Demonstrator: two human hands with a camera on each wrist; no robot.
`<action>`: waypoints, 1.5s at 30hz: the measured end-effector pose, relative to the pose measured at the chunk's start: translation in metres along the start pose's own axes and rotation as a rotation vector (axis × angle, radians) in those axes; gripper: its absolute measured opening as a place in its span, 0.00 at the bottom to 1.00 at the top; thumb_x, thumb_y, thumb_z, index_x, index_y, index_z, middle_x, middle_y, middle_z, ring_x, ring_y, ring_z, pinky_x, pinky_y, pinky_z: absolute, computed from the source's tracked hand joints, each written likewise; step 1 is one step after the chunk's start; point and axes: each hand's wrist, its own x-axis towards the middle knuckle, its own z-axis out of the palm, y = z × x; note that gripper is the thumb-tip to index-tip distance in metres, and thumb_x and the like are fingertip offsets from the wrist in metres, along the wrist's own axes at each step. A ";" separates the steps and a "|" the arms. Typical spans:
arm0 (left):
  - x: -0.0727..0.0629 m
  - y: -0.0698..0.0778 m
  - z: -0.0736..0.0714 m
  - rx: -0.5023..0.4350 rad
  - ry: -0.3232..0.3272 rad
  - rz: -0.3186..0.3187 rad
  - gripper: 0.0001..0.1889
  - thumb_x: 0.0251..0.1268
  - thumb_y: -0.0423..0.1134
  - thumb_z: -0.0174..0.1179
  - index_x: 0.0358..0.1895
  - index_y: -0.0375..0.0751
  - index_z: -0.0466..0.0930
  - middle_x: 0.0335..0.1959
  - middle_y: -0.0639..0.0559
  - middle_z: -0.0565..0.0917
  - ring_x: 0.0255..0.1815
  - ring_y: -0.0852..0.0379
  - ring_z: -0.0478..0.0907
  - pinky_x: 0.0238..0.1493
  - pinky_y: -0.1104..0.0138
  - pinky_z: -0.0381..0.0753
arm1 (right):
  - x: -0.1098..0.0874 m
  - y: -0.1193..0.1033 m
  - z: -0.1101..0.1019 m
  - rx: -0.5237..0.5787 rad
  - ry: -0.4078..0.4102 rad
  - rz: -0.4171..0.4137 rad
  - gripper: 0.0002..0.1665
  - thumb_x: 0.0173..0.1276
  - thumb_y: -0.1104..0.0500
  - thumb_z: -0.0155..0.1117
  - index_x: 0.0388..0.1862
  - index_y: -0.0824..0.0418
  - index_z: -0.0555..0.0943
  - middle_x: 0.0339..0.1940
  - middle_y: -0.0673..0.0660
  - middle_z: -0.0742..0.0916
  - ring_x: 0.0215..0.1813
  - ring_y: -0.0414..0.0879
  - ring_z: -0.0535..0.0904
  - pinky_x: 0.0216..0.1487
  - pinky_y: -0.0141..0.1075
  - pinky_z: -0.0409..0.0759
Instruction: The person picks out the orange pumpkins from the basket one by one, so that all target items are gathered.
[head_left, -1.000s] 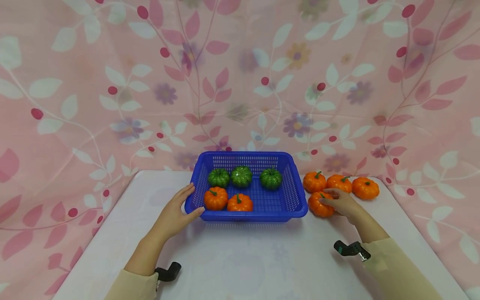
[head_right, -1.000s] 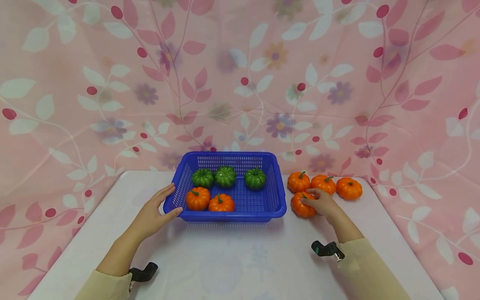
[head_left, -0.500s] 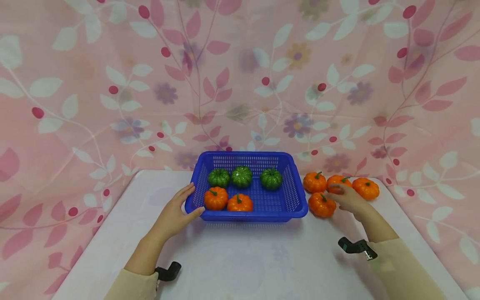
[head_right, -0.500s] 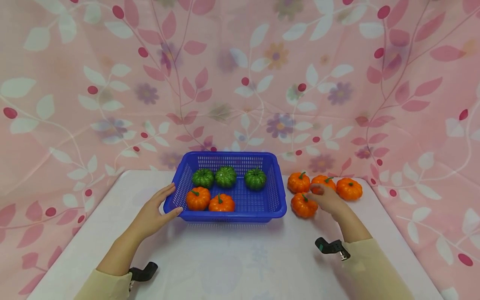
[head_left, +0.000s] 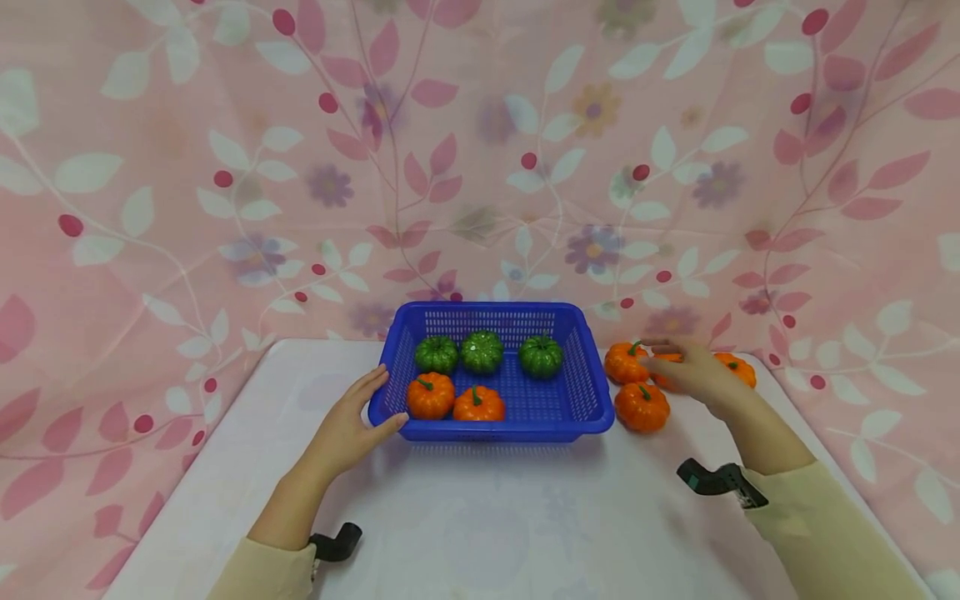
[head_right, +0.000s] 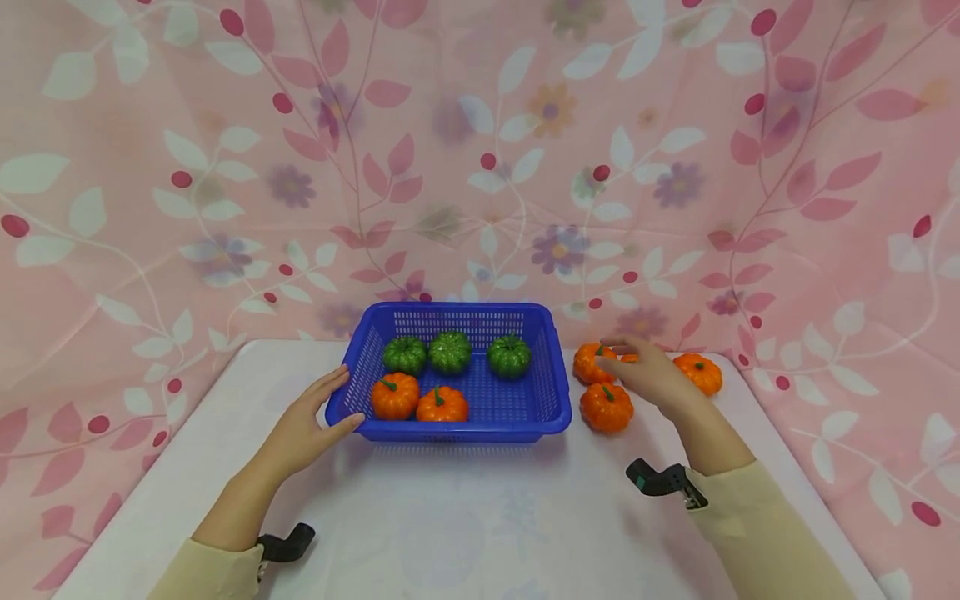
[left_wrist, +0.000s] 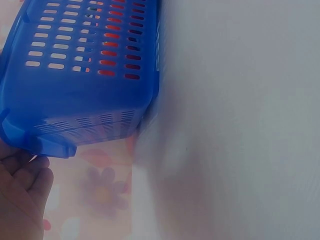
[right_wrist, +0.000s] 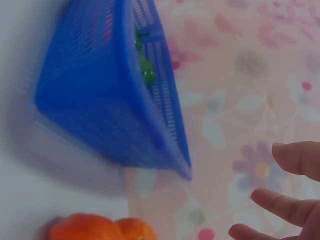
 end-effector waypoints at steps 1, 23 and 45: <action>0.000 0.000 0.000 0.000 0.002 0.000 0.44 0.62 0.56 0.69 0.76 0.37 0.63 0.79 0.45 0.60 0.77 0.38 0.57 0.72 0.40 0.59 | 0.001 -0.005 0.001 -0.007 0.001 -0.009 0.41 0.76 0.43 0.57 0.76 0.66 0.61 0.72 0.75 0.67 0.68 0.73 0.66 0.60 0.61 0.76; 0.001 -0.002 0.001 0.003 -0.001 0.004 0.48 0.61 0.64 0.65 0.76 0.38 0.62 0.79 0.45 0.60 0.77 0.38 0.58 0.72 0.41 0.59 | 0.036 -0.088 0.075 -0.075 -0.157 -0.139 0.26 0.75 0.50 0.62 0.67 0.58 0.75 0.66 0.65 0.78 0.64 0.62 0.76 0.61 0.56 0.78; 0.001 -0.004 0.002 0.001 -0.005 -0.013 0.45 0.62 0.59 0.67 0.77 0.39 0.62 0.79 0.46 0.59 0.77 0.38 0.57 0.72 0.40 0.59 | 0.083 -0.084 0.167 0.042 -0.256 -0.037 0.26 0.70 0.55 0.68 0.64 0.61 0.78 0.63 0.65 0.78 0.63 0.59 0.75 0.64 0.54 0.75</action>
